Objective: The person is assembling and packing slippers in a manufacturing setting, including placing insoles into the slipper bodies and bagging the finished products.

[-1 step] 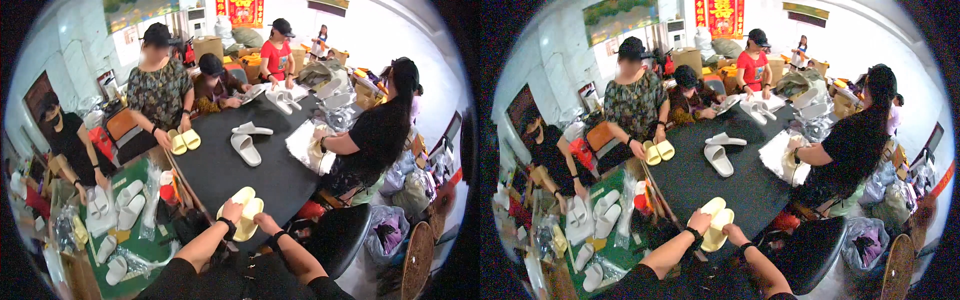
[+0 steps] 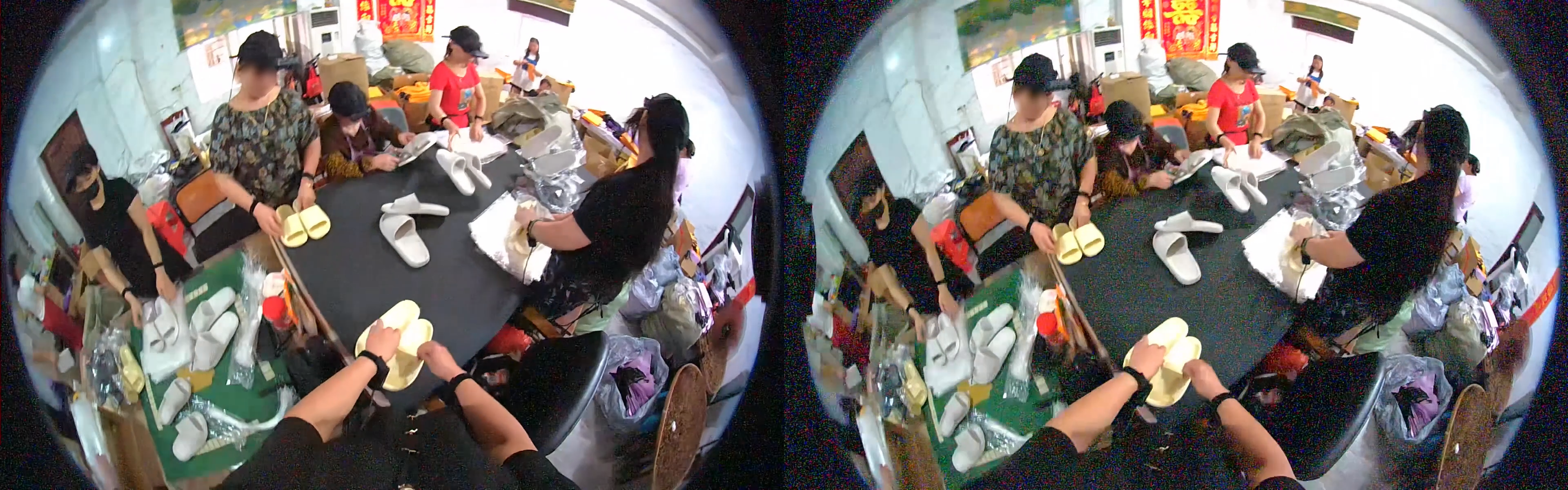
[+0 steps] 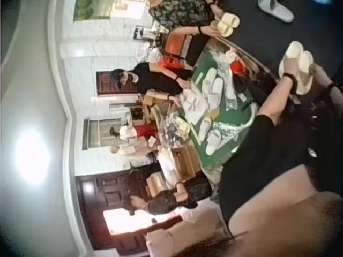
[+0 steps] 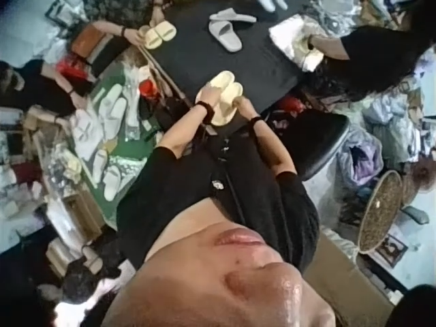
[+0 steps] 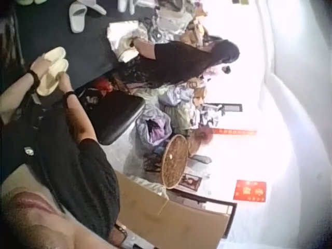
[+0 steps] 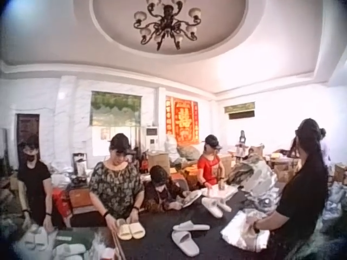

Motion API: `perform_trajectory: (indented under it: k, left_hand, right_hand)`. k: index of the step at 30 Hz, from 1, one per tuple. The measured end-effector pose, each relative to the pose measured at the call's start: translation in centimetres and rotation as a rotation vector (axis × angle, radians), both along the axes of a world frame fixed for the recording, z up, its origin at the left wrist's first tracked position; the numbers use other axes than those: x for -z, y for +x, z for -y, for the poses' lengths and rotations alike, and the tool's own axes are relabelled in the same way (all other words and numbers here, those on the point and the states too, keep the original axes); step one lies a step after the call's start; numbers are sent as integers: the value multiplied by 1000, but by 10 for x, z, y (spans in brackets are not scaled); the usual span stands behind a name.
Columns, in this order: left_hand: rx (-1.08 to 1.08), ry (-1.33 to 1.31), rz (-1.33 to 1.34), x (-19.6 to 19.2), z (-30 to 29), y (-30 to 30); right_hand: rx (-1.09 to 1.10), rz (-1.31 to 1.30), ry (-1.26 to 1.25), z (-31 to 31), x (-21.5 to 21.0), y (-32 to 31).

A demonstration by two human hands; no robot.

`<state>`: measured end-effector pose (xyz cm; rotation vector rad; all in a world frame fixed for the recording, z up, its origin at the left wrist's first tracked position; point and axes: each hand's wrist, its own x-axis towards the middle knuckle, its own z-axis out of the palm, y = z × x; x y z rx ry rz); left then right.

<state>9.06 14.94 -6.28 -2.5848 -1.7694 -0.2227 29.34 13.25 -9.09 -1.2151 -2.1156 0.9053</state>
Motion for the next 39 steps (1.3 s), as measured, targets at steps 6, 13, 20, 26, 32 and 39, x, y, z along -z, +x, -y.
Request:
perform_trajectory:
  k: [6, 13, 20, 26, 32, 39]
  left_hand:
    - [-69, -111, -27, 14, -6, -10]
    - [55, -43, 10, -13, 11, -17]
    - [216, -169, -62, -3, 30, -18]
    - [40, -391, 62, -1, 16, -1]
    - [-33, -352, 161, 5, 4, 6]
    - [-147, -45, 515, -42, 7, -29]
  right_hand:
    - [318, -191, 50, -14, -72, 10]
    - [531, -382, 129, -19, -146, 25]
    - [560, -405, 119, -4, -159, 37]
    - [501, -408, -40, 4, -125, 44]
    - [530, -431, -170, 9, -132, 41]
    - [512, -469, -228, -1, -140, 41]
